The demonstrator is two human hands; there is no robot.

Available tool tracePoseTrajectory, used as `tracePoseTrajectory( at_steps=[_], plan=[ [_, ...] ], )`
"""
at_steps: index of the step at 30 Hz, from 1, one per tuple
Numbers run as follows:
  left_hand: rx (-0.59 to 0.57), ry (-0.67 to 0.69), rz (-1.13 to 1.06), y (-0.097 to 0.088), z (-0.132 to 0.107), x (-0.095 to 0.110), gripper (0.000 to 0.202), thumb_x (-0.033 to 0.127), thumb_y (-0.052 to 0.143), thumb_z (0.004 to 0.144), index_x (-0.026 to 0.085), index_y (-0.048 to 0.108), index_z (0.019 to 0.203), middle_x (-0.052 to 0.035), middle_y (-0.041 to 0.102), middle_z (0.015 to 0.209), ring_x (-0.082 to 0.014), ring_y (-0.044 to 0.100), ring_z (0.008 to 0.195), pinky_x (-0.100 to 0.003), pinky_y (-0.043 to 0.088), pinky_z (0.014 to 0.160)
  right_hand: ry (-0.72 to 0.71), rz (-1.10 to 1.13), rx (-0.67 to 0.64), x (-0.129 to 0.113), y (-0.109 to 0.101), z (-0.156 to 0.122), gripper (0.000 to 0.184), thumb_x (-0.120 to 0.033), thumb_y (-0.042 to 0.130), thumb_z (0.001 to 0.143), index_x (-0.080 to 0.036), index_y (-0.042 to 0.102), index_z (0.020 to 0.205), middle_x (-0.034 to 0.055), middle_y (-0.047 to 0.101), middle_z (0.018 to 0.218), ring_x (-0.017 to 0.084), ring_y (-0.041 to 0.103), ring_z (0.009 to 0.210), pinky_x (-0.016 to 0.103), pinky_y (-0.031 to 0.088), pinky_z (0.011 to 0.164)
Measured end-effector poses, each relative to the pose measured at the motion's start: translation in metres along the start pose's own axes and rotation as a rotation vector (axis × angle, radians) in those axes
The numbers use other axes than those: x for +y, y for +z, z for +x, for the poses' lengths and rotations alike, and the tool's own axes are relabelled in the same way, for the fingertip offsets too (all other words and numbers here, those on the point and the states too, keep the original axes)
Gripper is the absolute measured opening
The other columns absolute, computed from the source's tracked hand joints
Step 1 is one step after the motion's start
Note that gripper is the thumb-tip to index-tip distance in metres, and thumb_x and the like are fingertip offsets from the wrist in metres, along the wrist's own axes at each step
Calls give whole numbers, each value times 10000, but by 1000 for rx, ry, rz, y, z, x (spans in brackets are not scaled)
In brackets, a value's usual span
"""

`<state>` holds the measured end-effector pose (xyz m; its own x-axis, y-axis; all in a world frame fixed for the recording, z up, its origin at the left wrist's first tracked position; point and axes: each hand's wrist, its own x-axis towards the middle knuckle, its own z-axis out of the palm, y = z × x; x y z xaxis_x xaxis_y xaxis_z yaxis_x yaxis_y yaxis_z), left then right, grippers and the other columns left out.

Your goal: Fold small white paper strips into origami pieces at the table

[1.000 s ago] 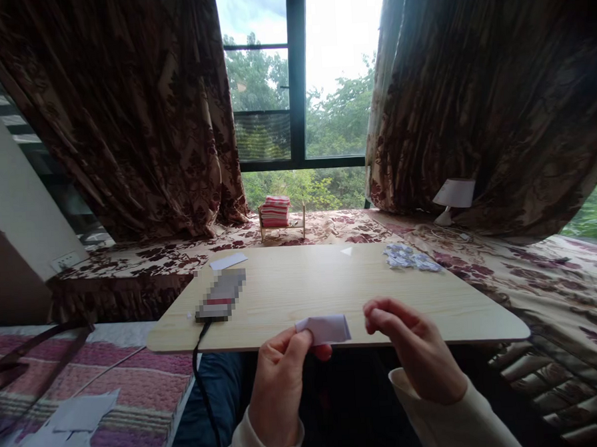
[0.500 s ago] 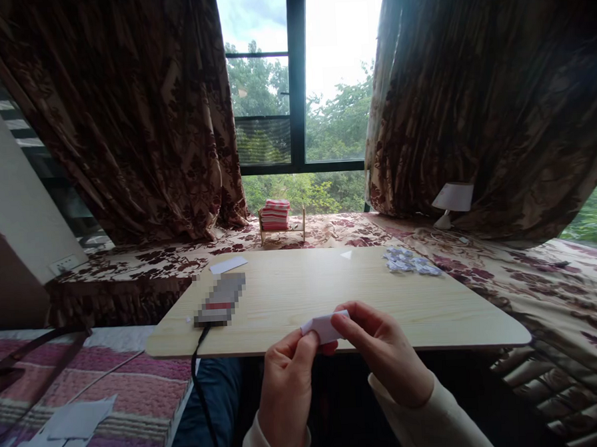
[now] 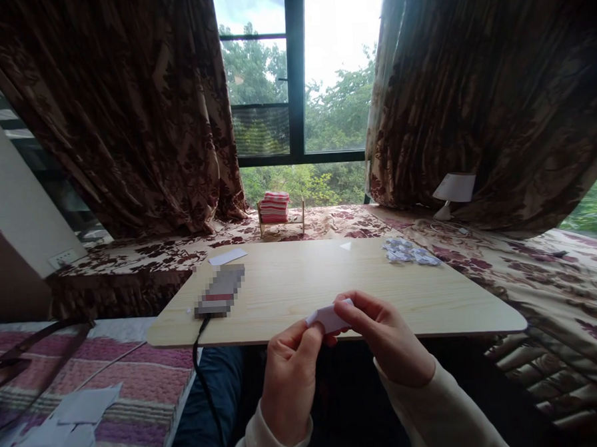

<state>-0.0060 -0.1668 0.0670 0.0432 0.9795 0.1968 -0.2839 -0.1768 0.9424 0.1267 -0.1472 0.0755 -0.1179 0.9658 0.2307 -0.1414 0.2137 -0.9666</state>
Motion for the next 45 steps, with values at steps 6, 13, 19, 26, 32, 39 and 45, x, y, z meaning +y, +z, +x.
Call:
tracePoseTrajectory(
  at_steps=[6, 13, 19, 26, 32, 39, 45],
  plan=[
    [25, -78, -59, -1, 2, -7, 207, 263, 578, 805, 159, 756, 810, -4, 678, 637, -127, 572, 640, -236, 421, 723, -2, -8, 28, 5, -3, -1, 290, -446, 666, 750, -161, 612, 758, -13, 588, 675, 116, 514, 640, 242, 416, 623],
    [6, -63, -66, -2, 4, -8, 219, 270, 578, 814, 144, 753, 777, -20, 679, 657, -141, 578, 670, -257, 422, 770, 10, -39, 47, 2, -2, -1, 328, -481, 636, 765, -157, 605, 730, -10, 563, 657, 119, 499, 641, 249, 404, 620],
    [-27, -40, -18, -1, 1, -4, 229, 273, 556, 830, 144, 746, 837, -36, 710, 734, -169, 607, 761, -257, 429, 768, 38, -101, 33, -7, 0, -1, 408, -539, 569, 787, -149, 625, 683, 10, 570, 611, 141, 518, 625, 271, 418, 617],
    [-15, -73, -16, 1, 0, -4, 231, 285, 569, 811, 139, 727, 728, -20, 692, 647, -144, 604, 678, -237, 449, 724, 28, -183, 49, -8, 1, -1, 436, -567, 565, 771, -147, 643, 686, -3, 538, 589, 98, 415, 533, 234, 332, 488],
    [-25, -92, -58, 1, 0, -5, 228, 276, 567, 810, 142, 720, 706, -17, 690, 647, -138, 604, 680, -230, 446, 726, 9, -184, 36, -7, 0, -2, 417, -546, 569, 781, -144, 665, 730, -19, 508, 540, 95, 378, 514, 246, 312, 493],
    [-20, -159, -108, 4, 0, -1, 226, 282, 586, 778, 138, 712, 657, -23, 653, 602, -151, 594, 661, -241, 442, 709, -18, -151, 24, -4, -1, -2, 363, -502, 577, 799, -156, 673, 744, -15, 545, 537, 104, 427, 515, 244, 341, 500],
    [-60, -178, -88, 0, 0, 0, 211, 272, 587, 768, 126, 727, 707, -43, 668, 637, -150, 588, 662, -245, 438, 696, -53, -192, 36, -6, -2, -2, 339, -485, 601, 783, -163, 673, 705, 7, 552, 616, 117, 473, 556, 239, 368, 494]
  ],
)
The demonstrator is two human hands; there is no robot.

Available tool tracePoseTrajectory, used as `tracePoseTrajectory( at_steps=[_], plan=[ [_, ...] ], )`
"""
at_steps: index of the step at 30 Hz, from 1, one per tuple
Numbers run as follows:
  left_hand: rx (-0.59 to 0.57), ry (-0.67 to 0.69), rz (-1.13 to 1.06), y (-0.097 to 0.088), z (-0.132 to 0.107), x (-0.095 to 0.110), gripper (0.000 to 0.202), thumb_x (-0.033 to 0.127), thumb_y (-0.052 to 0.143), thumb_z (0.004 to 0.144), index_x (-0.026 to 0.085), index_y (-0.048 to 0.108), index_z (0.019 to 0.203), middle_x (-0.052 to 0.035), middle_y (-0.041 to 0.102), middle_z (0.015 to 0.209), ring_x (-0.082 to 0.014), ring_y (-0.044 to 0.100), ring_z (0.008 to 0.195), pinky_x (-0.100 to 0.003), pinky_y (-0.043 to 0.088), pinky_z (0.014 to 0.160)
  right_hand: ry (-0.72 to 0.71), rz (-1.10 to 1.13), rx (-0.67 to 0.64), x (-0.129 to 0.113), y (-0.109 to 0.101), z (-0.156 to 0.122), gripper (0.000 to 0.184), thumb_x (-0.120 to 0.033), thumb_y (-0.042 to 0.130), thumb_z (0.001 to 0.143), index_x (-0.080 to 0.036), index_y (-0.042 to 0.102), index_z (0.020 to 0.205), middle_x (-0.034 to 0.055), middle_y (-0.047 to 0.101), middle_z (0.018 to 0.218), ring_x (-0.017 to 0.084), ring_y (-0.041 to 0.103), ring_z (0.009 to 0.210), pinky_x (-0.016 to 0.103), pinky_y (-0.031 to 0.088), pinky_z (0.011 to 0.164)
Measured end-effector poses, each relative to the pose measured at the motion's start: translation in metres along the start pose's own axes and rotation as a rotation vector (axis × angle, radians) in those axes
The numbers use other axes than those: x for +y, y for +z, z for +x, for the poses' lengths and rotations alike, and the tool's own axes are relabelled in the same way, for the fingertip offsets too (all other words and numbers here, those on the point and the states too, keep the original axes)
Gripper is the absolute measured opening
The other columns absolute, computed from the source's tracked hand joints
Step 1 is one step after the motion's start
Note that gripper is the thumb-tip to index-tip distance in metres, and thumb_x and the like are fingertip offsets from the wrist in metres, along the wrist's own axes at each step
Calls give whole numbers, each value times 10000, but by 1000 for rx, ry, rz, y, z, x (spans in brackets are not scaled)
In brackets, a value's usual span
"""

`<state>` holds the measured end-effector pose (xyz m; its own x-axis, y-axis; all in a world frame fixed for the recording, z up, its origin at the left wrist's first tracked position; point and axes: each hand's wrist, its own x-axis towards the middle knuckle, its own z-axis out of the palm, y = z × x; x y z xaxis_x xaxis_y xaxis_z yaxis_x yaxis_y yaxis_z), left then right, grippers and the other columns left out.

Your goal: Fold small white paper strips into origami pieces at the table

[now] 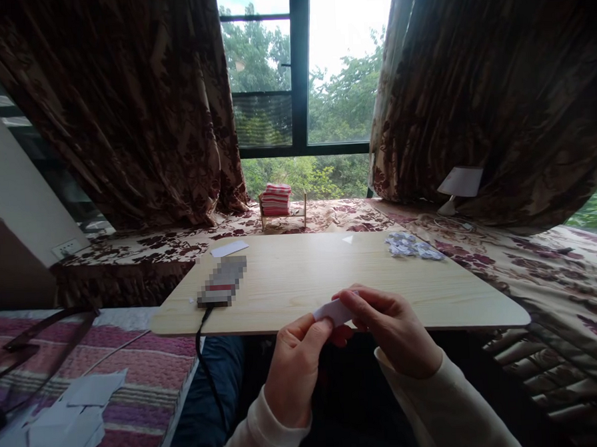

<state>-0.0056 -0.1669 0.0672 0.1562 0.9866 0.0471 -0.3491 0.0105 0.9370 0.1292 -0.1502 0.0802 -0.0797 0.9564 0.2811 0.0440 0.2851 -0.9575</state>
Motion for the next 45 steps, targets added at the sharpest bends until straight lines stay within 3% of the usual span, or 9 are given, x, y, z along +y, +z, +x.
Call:
tracePoseTrajectory(
  at_steps=[6, 13, 25, 36, 42, 45],
  plan=[
    [9, 106, 161, -5, 5, 4, 232, 322, 650, 742, 131, 721, 853, -58, 701, 768, -190, 612, 772, -262, 459, 716, -63, -25, 23, -4, 1, -2, 319, -450, 626, 770, -166, 665, 632, 15, 558, 639, 120, 473, 573, 232, 379, 489],
    [91, 219, 321, -4, 11, 3, 148, 281, 635, 753, 145, 692, 732, -36, 678, 721, -170, 593, 730, -243, 448, 687, -99, -52, 29, -2, 1, -3, 321, -449, 619, 775, -162, 653, 633, 26, 560, 659, 139, 490, 615, 249, 406, 539],
    [21, 135, 186, -6, 13, 4, 194, 285, 654, 737, 117, 742, 778, -46, 671, 658, -169, 577, 687, -239, 436, 648, -85, -60, 54, 4, 1, -3, 337, -454, 630, 760, -167, 621, 584, 41, 593, 688, 159, 527, 643, 264, 421, 552],
    [27, 133, 262, -17, 14, 0, 152, 265, 689, 720, 137, 759, 761, -36, 676, 671, -144, 559, 658, -212, 416, 599, -134, -109, 68, 11, -1, -7, 312, -408, 616, 795, -158, 642, 609, 46, 584, 683, 162, 531, 651, 265, 419, 553],
    [-37, 89, 291, -21, 14, -2, 220, 308, 632, 745, 122, 745, 780, -57, 686, 647, -147, 560, 588, -234, 431, 556, -120, -107, 76, 13, -3, -8, 291, -393, 610, 803, -161, 658, 634, 35, 567, 659, 155, 524, 641, 257, 417, 550],
    [12, 131, 365, -24, 16, -3, 203, 312, 653, 726, 122, 722, 708, -55, 678, 666, -157, 566, 631, -235, 428, 579, -115, -98, 85, 15, -3, -8, 289, -395, 617, 790, -156, 666, 636, 35, 570, 651, 149, 517, 624, 251, 409, 535]
  ],
)
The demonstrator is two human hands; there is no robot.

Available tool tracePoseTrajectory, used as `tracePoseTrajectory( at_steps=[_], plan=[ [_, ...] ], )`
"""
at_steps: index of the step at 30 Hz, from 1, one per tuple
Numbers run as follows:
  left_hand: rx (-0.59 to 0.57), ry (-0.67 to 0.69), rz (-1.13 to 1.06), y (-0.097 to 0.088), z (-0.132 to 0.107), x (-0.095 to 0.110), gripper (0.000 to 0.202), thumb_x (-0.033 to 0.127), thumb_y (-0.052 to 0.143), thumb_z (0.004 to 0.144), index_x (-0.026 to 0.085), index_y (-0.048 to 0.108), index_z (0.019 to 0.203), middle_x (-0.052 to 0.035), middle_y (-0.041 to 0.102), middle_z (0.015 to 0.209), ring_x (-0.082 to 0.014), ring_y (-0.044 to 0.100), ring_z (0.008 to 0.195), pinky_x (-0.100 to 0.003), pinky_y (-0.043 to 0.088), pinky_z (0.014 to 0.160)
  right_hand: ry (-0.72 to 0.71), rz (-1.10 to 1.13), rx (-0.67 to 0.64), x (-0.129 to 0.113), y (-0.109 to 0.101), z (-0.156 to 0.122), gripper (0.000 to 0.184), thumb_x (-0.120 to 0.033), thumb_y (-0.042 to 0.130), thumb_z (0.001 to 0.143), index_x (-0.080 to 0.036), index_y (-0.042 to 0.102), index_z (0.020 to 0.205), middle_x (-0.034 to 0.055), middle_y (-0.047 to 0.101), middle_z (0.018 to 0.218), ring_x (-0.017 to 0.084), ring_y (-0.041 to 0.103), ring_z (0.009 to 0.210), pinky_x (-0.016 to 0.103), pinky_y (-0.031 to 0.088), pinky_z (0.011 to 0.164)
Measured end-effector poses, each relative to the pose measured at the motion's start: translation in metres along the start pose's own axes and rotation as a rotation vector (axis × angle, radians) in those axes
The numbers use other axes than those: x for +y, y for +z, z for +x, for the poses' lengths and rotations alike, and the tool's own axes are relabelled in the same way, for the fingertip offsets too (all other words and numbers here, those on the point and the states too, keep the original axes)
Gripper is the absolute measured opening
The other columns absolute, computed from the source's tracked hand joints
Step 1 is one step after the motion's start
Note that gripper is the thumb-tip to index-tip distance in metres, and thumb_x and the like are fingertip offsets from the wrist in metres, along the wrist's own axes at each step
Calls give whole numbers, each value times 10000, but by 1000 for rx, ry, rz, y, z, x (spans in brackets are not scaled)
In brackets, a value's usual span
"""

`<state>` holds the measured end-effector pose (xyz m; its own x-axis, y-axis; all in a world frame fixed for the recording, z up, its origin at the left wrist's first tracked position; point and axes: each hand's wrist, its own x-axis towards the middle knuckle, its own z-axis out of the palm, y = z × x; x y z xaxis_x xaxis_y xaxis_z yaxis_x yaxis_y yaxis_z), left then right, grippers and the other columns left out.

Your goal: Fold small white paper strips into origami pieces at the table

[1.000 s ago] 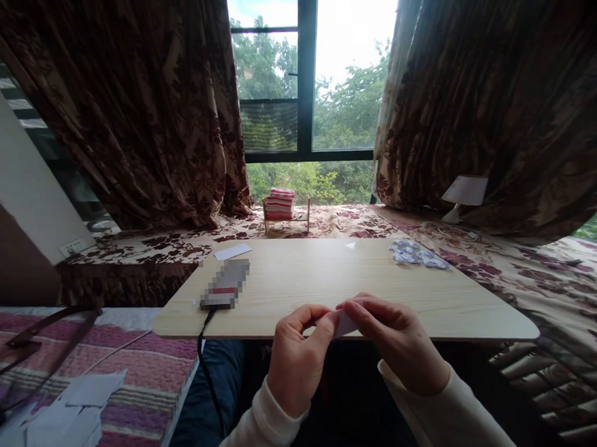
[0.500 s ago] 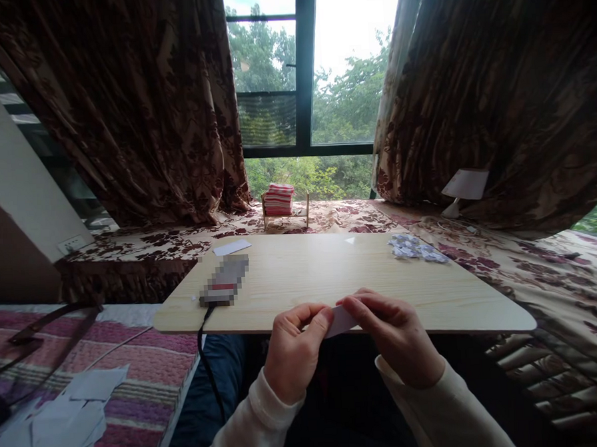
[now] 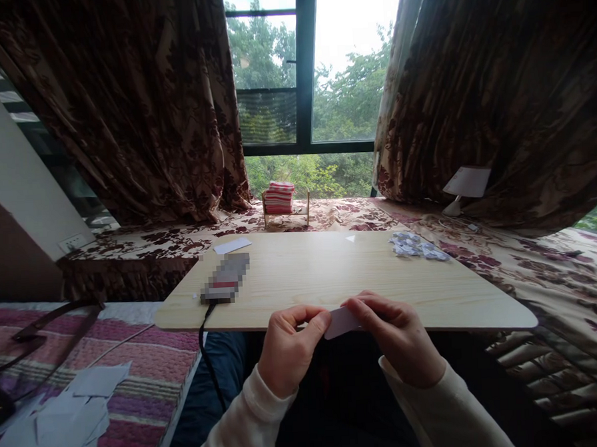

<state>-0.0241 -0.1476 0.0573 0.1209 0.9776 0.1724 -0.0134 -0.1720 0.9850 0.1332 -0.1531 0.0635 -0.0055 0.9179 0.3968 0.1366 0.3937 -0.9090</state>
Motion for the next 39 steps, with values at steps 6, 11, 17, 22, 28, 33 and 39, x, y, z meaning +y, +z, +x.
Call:
tracePoseTrajectory(
  at_steps=[6, 11, 17, 22, 28, 33, 39],
  plan=[
    [2, 82, 144, -4, 1, 4, 185, 290, 598, 765, 140, 689, 706, -32, 655, 676, -164, 574, 666, -249, 433, 634, -2, 13, 6, 2, 3, 2, 285, -399, 618, 784, -155, 672, 646, 31, 569, 650, 142, 509, 619, 246, 406, 540],
    [-21, 164, 285, 0, -1, 14, 134, 244, 574, 766, 151, 646, 701, -23, 640, 702, -172, 578, 711, -269, 426, 694, 22, 32, -12, 6, 2, 3, 287, -413, 617, 782, -156, 663, 663, 24, 563, 666, 138, 504, 629, 245, 415, 556],
    [47, 268, 417, 5, -4, 12, 150, 200, 511, 793, 167, 560, 655, -11, 585, 680, -170, 550, 718, -301, 400, 747, 75, 54, -81, 12, 4, 1, 265, -409, 644, 758, -146, 664, 734, 24, 604, 672, 135, 514, 626, 251, 423, 575],
    [78, 317, 495, 9, -7, 6, 179, 168, 482, 787, 186, 474, 608, -5, 530, 652, -172, 517, 697, -325, 387, 749, 99, 65, -85, 16, 14, -1, 280, -420, 662, 727, -145, 637, 686, -6, 557, 580, 111, 477, 547, 236, 395, 513],
    [94, 342, 556, -6, -13, 3, 205, 177, 492, 787, 197, 449, 587, 7, 484, 623, -166, 496, 651, -302, 384, 666, 76, 23, 86, 37, -18, 6, 314, -464, 701, 671, -155, 658, 633, 8, 596, 588, 127, 515, 554, 251, 428, 529],
    [171, 362, 661, -31, -18, 11, 193, 193, 498, 810, 197, 480, 618, 5, 507, 635, -166, 510, 651, -295, 387, 641, -7, -45, 340, 37, -70, 5, 303, -482, 689, 680, -188, 644, 621, -51, 462, 452, 91, 400, 432, 231, 356, 432],
    [-16, 540, 739, -11, -15, 19, 202, 102, 485, 804, 195, 458, 627, -2, 505, 648, -176, 496, 707, -356, 383, 788, -259, -241, -69, 2, -18, -14, 195, -240, 596, 803, -212, 692, 970, 74, 626, 987, 201, 580, 936, 322, 461, 817]
  ],
)
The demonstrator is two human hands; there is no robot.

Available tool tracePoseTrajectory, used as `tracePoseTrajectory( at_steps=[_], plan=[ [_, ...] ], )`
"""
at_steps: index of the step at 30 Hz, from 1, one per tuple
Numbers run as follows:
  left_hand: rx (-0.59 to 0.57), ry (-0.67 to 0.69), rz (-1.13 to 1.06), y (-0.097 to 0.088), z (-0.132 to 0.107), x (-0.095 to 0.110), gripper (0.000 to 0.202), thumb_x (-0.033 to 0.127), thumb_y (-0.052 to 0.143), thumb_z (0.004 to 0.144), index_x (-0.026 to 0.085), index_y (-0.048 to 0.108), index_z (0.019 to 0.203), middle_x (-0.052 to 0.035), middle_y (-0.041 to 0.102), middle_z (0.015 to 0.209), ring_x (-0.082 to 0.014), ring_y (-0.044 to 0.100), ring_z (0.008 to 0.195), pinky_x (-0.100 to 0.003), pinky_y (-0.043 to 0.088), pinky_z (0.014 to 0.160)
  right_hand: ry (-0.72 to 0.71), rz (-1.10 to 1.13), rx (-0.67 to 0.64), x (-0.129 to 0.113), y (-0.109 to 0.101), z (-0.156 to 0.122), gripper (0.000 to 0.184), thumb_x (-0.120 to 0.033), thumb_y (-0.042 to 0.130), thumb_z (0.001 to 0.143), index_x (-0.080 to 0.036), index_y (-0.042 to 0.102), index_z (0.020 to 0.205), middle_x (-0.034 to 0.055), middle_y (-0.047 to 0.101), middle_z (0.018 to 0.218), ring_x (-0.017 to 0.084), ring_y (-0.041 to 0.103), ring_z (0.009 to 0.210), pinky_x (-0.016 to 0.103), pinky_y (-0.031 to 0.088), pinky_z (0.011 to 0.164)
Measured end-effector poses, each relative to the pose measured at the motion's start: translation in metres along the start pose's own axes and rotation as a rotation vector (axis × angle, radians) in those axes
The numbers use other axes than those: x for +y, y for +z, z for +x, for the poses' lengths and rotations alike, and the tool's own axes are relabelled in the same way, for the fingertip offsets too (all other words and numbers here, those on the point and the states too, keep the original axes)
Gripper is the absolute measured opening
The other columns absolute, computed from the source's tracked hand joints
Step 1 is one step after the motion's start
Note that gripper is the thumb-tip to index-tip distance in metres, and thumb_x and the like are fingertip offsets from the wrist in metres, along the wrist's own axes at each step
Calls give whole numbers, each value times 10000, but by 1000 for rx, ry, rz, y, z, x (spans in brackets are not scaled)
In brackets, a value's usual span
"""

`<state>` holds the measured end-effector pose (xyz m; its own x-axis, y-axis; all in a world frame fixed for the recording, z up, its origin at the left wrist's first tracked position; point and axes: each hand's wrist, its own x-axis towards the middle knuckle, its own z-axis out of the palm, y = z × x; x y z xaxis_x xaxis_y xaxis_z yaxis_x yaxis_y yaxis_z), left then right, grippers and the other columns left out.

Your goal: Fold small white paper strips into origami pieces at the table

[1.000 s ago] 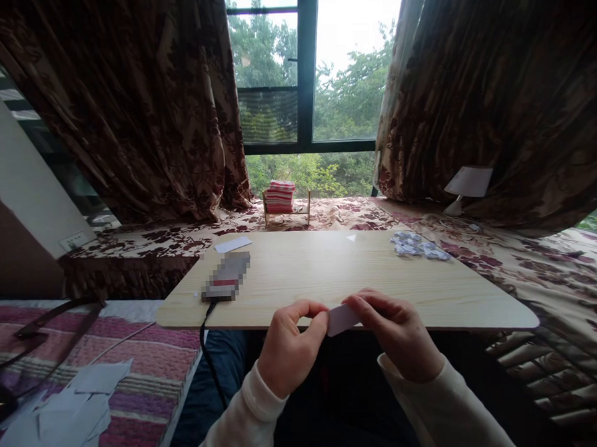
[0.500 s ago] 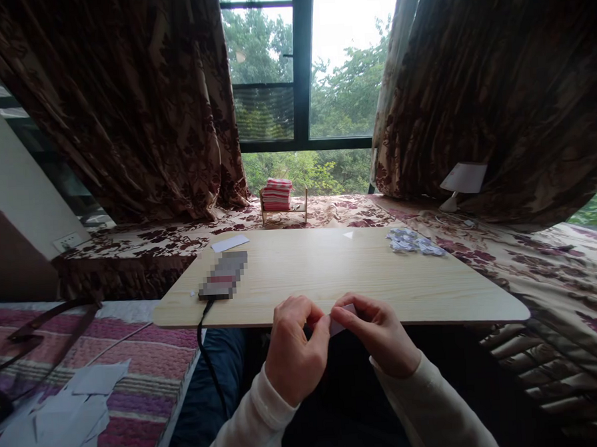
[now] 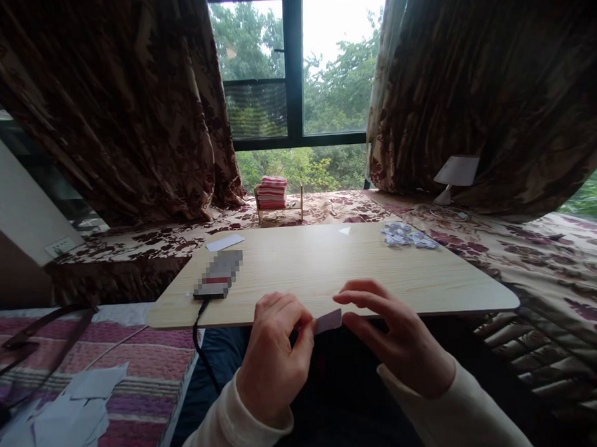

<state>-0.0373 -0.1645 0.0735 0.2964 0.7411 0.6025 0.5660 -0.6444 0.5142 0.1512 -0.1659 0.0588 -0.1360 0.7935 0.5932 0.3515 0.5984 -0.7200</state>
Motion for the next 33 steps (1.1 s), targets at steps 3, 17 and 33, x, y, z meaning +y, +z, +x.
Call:
tracePoseTrajectory(
  at_steps=[3, 17, 33],
  plan=[
    [-32, 36, -18, -3, 4, 2, 204, 98, 482, 820, 192, 477, 639, -10, 525, 672, -180, 501, 739, -359, 383, 804, -98, -71, -72, -7, 16, 2, 184, -188, 571, 827, -202, 660, 987, 74, 627, 941, 194, 582, 898, 336, 469, 800],
    [192, -98, 53, -31, 2, -40, 197, 164, 525, 794, 199, 544, 601, -2, 559, 625, -177, 533, 655, -310, 416, 679, 21, -97, 117, 13, 0, -8, 138, -240, 525, 857, -196, 608, 757, 30, 609, 705, 172, 561, 667, 288, 443, 614],
    [-104, 54, 40, 5, 16, -12, 136, 148, 566, 794, 206, 579, 672, 0, 626, 731, -185, 570, 807, -425, 288, 991, 5, -68, -69, 9, 18, 3, 139, -242, 532, 863, -194, 601, 752, 30, 601, 702, 168, 552, 691, 300, 447, 655]
  ],
)
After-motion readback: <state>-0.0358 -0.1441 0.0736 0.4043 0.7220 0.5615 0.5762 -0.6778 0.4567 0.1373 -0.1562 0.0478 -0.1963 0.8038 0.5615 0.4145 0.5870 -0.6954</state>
